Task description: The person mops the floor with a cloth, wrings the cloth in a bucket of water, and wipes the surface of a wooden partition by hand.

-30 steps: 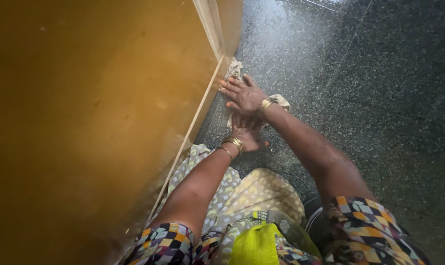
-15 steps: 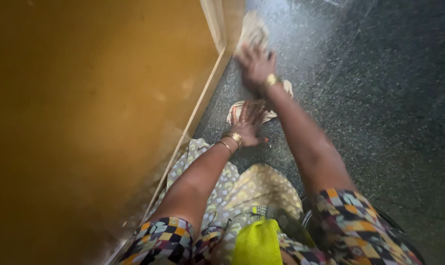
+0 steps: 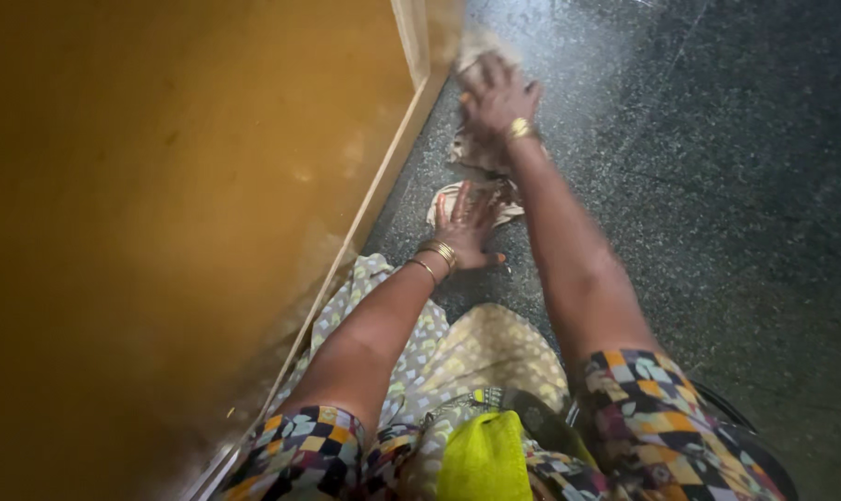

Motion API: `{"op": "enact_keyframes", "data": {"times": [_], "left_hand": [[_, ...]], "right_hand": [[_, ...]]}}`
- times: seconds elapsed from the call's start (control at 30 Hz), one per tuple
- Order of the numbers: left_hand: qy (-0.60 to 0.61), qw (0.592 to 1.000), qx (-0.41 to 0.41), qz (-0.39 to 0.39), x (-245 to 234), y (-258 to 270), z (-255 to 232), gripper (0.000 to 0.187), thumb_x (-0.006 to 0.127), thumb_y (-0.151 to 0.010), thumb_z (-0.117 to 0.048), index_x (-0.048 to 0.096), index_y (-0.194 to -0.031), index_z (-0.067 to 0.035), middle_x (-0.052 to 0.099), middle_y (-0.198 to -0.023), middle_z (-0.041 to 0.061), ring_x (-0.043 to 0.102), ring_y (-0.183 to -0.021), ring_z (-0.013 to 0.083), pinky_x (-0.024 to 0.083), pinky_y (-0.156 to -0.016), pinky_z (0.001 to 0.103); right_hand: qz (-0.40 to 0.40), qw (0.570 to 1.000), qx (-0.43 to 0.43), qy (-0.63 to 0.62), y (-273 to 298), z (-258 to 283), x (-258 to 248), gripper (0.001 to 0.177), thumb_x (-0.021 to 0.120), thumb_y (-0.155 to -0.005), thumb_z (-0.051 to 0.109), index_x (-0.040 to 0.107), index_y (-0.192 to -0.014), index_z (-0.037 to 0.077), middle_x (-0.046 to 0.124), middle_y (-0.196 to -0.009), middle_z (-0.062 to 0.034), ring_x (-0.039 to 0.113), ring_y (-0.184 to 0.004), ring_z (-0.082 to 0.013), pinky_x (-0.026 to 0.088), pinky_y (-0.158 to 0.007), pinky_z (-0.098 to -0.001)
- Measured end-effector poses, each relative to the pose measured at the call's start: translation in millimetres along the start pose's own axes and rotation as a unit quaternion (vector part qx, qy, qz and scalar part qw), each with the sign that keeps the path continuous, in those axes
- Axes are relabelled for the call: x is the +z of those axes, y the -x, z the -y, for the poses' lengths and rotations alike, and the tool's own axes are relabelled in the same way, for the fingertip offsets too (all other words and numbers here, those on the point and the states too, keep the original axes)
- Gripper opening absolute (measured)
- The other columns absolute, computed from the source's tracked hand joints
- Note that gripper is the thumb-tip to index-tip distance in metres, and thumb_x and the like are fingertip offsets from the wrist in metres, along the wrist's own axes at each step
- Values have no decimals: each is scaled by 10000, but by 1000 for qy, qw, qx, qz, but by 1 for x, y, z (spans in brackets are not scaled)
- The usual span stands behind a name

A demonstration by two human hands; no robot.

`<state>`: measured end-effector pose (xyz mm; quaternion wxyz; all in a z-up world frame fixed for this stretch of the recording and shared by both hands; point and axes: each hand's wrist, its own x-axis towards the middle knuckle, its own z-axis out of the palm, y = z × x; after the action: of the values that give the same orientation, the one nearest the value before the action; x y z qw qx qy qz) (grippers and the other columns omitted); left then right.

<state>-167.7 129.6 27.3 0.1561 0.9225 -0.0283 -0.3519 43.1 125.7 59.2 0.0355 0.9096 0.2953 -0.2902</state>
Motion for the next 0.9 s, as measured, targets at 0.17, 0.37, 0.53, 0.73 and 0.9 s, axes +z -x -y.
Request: {"op": "enact_keyframes", "data": {"times": [0.17, 0.37, 0.53, 0.73, 0.9], "left_hand": [[19, 999, 6, -35, 7, 3, -2, 1119, 534, -764, -812, 83, -1642, -287, -50, -1729, 35, -200, -1551, 400, -89, -1141, 762], [-34, 999, -31, 1, -40, 34, -9, 1194, 543, -756, -869, 107, -1654, -214, 17, -1698, 212, -51, -1536, 425, -42, -1198, 643], [-182, 983, -18, -20, -39, 19, -7, 1288, 501, -773, -934, 212, -1666, -52, 117, -1685, 266, 34, -1554, 432, -27, -1216, 596], [15, 990, 44, -134, 40, -25, 13, 1197, 492, -735, -882, 110, -1625, -178, -22, -1675, 231, -151, -1519, 446, -134, -1104, 731], [14, 996, 28, -87, 50, -26, 13, 1163, 506, -755, -867, 101, -1655, -252, -22, -1733, 62, -192, -1542, 420, -127, -1086, 806]], "right_hand": [[-53, 995, -44, 68, 4, 13, 14, 561, 307, -1067, 555, 263, -1588, 352, 63, -1714, -80, 101, -1538, -433, 162, -1171, -736], [37, 967, -229, 102, 89, 65, 78, 544, 440, -981, 573, 409, -1511, 460, 206, -1702, -17, 286, -1476, -297, 323, -1115, -577], [-101, 970, -218, 20, 41, 34, 78, 520, 477, -1032, 566, 451, -1526, 404, 332, -1648, 135, 354, -1448, -222, 353, -1037, -582], [-94, 984, -151, 33, 44, 26, 87, 607, 356, -1012, 624, 326, -1565, 376, 203, -1671, 71, 160, -1535, -211, 117, -1213, -608], [-163, 981, 65, -79, 41, -61, 93, 680, 312, -1044, 624, 235, -1633, 295, 140, -1726, 29, 82, -1567, -236, 79, -1227, -611]]}}
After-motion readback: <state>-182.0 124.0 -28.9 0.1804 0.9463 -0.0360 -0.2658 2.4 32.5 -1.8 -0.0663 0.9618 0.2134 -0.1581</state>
